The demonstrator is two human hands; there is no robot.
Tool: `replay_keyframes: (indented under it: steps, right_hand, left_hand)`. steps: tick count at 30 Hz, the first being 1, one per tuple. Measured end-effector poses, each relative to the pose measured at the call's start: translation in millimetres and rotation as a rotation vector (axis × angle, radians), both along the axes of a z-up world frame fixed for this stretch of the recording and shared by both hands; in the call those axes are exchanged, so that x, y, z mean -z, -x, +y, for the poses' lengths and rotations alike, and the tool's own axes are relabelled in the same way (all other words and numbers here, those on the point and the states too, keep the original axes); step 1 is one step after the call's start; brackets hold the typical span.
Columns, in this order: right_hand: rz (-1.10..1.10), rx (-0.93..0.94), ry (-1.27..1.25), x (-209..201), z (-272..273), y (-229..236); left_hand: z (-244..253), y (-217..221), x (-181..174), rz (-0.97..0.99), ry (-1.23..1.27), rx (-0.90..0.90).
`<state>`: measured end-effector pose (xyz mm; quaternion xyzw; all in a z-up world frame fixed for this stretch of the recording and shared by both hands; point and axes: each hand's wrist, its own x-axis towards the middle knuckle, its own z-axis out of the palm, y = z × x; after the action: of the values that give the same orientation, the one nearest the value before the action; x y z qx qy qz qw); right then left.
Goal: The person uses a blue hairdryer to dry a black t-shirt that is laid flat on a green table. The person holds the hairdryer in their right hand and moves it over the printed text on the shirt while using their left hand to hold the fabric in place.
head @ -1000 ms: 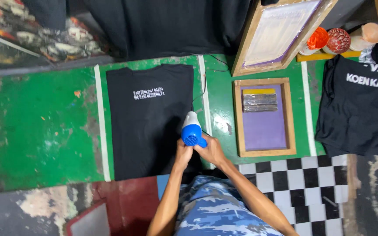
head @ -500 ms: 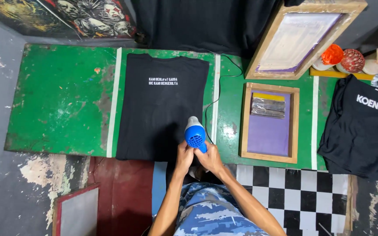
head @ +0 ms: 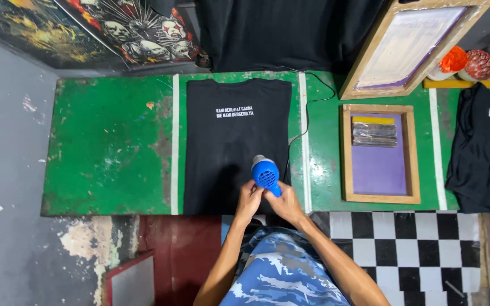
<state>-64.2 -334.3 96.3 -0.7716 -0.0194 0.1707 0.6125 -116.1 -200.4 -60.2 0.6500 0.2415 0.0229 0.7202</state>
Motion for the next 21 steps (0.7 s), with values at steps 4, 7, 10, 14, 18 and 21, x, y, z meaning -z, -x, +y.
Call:
replay_keyframes:
  steps: [4,7,10,14,18,21]
  right_hand:
    - [-0.017,0.215,-0.018,3,10,-34]
    - [-0.019,0.362,0.023,7,8,-57]
    - [0.025,0.349,0.116,6,32,-44]
    - [0.063,0.174,0.038,36,92,-5]
    - [0.085,0.225,0.02,53,98,-26]
    - [0.046,0.449,0.05,35,71,-65]
  left_hand:
    - [38,-21,-123,-0.002,0.049,0.11]
    - [79,-31,-113,0.001,0.008,0.163]
    - [105,-38,-90,0.048,-0.009,0.186]
    - [133,-50,-1,0.123,-0.084,0.186]
    - [140,-73,-52,0.093,-0.036,0.209]
    - [157,-85,-66,0.104,-0.058,0.227]
